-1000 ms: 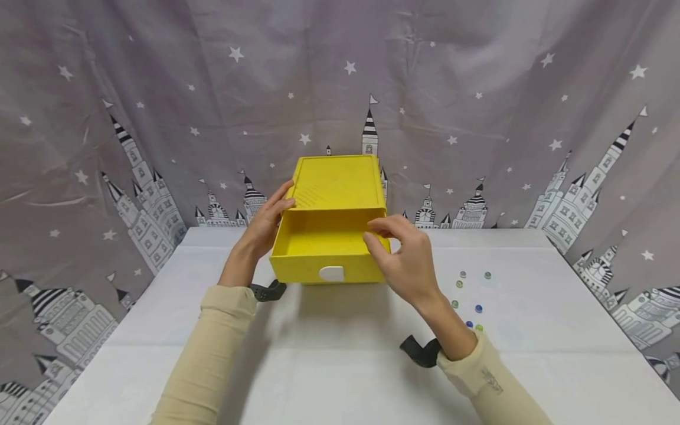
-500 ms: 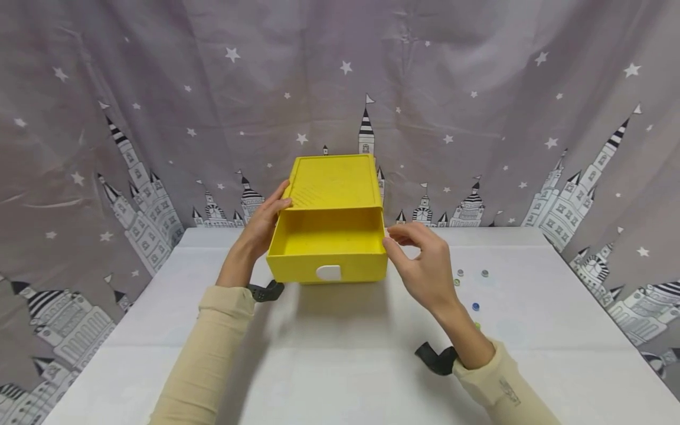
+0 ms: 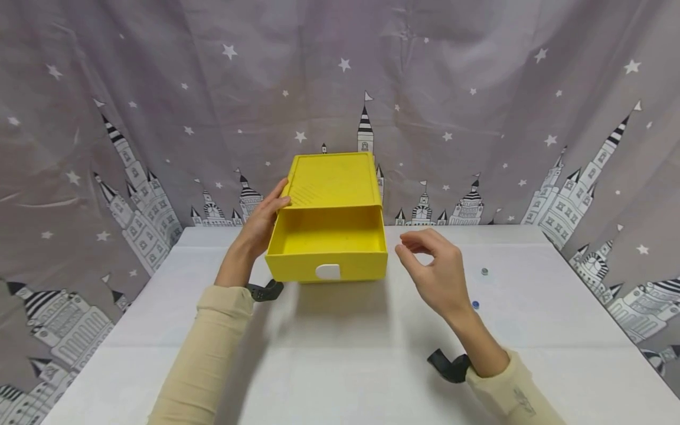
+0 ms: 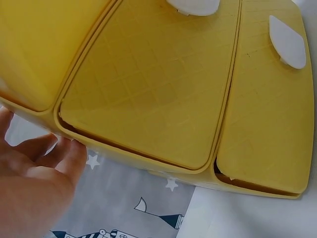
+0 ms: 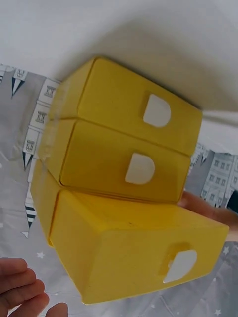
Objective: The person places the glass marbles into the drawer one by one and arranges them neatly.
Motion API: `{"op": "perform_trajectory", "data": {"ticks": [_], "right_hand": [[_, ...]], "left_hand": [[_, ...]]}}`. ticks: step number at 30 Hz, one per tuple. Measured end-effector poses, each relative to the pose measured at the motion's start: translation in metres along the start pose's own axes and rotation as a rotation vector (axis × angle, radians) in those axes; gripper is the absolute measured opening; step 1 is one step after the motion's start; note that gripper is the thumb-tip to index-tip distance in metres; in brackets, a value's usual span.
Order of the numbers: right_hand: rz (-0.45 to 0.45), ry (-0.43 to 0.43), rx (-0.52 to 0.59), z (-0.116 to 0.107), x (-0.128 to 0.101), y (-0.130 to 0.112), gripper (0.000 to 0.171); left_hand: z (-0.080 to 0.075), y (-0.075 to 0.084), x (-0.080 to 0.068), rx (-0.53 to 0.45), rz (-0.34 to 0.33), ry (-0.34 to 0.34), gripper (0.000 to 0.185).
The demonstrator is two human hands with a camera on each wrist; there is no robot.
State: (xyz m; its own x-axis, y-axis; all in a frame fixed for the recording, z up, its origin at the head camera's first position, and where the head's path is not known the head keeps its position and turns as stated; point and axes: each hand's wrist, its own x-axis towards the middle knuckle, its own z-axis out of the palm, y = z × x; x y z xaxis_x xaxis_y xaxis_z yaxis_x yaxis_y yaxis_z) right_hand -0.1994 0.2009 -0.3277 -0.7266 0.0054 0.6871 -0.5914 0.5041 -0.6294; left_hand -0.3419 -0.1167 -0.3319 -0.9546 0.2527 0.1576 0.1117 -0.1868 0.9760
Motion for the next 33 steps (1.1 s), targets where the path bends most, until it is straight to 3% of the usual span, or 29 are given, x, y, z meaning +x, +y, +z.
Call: {"op": "perform_trajectory", "data": {"ticks": [22, 33], "right_hand": [[0.111, -0.018, -0.12, -0.024, -0.028, 0.037, 0.013], [0.133, -0.024, -0.147, -0.028, -0.039, 0.044, 0.012]], "left_hand": [[0.0, -0.003, 0.001, 0.016, 0.025, 0.006, 0.064], [0.001, -0.003, 0.0, 0.027, 0.032, 0.017, 0.063]]}}
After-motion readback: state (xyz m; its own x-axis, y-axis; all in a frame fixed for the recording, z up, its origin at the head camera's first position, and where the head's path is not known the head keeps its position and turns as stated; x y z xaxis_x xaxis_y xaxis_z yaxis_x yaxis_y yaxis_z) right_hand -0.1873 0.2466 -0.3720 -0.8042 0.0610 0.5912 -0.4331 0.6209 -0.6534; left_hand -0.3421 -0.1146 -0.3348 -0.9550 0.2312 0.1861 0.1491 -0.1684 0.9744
